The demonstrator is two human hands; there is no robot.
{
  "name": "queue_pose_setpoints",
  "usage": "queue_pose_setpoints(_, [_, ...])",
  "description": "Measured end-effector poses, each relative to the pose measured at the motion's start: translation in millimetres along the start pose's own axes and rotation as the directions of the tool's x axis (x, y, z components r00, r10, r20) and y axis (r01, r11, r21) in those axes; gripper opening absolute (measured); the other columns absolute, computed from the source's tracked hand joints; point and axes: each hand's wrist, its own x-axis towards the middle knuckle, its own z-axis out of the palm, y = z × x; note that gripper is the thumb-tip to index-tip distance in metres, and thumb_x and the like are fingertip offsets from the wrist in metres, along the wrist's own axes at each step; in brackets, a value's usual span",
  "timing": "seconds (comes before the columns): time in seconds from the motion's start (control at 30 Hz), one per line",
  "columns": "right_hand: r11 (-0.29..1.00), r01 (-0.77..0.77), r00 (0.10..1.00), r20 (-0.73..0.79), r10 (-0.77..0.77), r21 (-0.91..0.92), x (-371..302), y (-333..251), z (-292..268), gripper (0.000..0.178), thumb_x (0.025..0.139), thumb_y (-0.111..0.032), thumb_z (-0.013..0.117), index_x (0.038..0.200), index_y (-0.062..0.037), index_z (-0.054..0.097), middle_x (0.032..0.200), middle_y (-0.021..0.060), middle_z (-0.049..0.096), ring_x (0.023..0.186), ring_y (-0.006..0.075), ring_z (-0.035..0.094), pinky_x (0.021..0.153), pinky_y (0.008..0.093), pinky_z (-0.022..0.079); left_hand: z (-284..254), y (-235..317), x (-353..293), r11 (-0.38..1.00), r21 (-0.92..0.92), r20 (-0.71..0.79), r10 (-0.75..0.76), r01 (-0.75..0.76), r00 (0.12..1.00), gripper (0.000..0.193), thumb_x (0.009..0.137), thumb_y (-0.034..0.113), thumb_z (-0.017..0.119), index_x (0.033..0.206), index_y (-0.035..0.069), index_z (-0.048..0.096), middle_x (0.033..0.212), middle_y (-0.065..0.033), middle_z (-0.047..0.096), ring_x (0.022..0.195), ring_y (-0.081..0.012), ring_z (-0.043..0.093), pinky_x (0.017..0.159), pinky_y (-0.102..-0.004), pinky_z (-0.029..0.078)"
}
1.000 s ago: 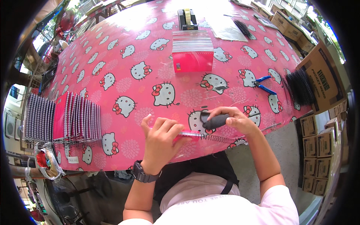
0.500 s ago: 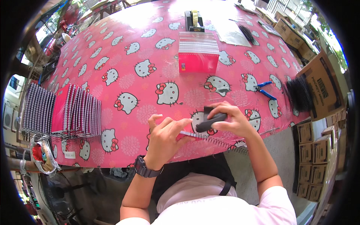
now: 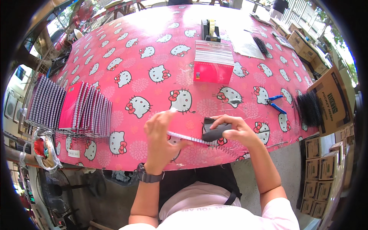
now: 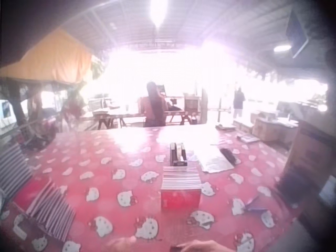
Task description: The person repeatedly picks up a pink notebook and a black spiral binding, inserts the binding into the notebook spine, and places the finished unit on a growing stack. The person works at a table with a Hello Kitty tablecloth in an open-air workshop.
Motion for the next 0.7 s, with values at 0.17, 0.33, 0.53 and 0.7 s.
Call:
queue_pose_setpoints(0.17, [0.995,-0.098,0.992,0.078,0.097,0.005,2,5,15,0.045,0.081,-0.041,0.072,0.103,-0.0021,0.066,0.095,0.0071,0.065,0.086,0.0102,0.059,0.068,0.0259,0.045,-1,-16,-24,0.864,-0.336,0.117,-0.356,0.375,0.927,0.045,0.066,0.017,0.085,0.106,0.007,0.068,0.094,-0.0017,0.062,0.082,-0.0125,0.053,0.071,-0.0273,0.043])
queue_pose_setpoints(0.33, [0.969,0.019,0.999,0.038,-0.029,0.248,10,1,12,0.043,0.081,-0.037,0.07,0.105,-0.0011,0.064,0.1,0.0078,0.063,0.086,0.0097,0.056,0.072,0.0241,0.044,3,-21,-25,0.781,-0.43,0.115,-0.45,0.452,0.886,0.041,0.072,0.01,0.082,0.11,0.007,0.068,0.091,0.0016,0.062,0.069,-0.0043,0.041,0.059,-0.0195,0.037])
queue_pose_setpoints(0.53, [0.901,0.104,0.985,0.083,-0.152,0.421,20,4,15,0.048,0.08,-0.042,0.073,0.104,-0.0009,0.065,0.101,0.0092,0.062,0.089,0.0128,0.058,0.076,0.027,0.046,6,-19,-24,0.594,-0.621,0.199,-0.511,0.511,0.836,0.037,0.082,0.005,0.072,0.119,0.003,0.064,0.092,0.0005,0.067,0.074,-0.0027,0.052,0.065,-0.0184,0.044])
queue_pose_setpoints(0.7, [0.995,0.039,0.998,0.035,-0.043,0.094,34,-2,18,0.049,0.079,-0.043,0.073,0.105,-0.0011,0.065,0.094,0.0049,0.061,0.082,0.0108,0.057,0.071,0.0262,0.045,8,-16,-24,0.512,-0.71,0.182,-0.53,0.483,0.829,0.036,0.086,0.001,0.067,0.122,0.0,0.062,0.093,-0.0048,0.068,0.082,-0.0079,0.062,0.075,-0.0222,0.051])
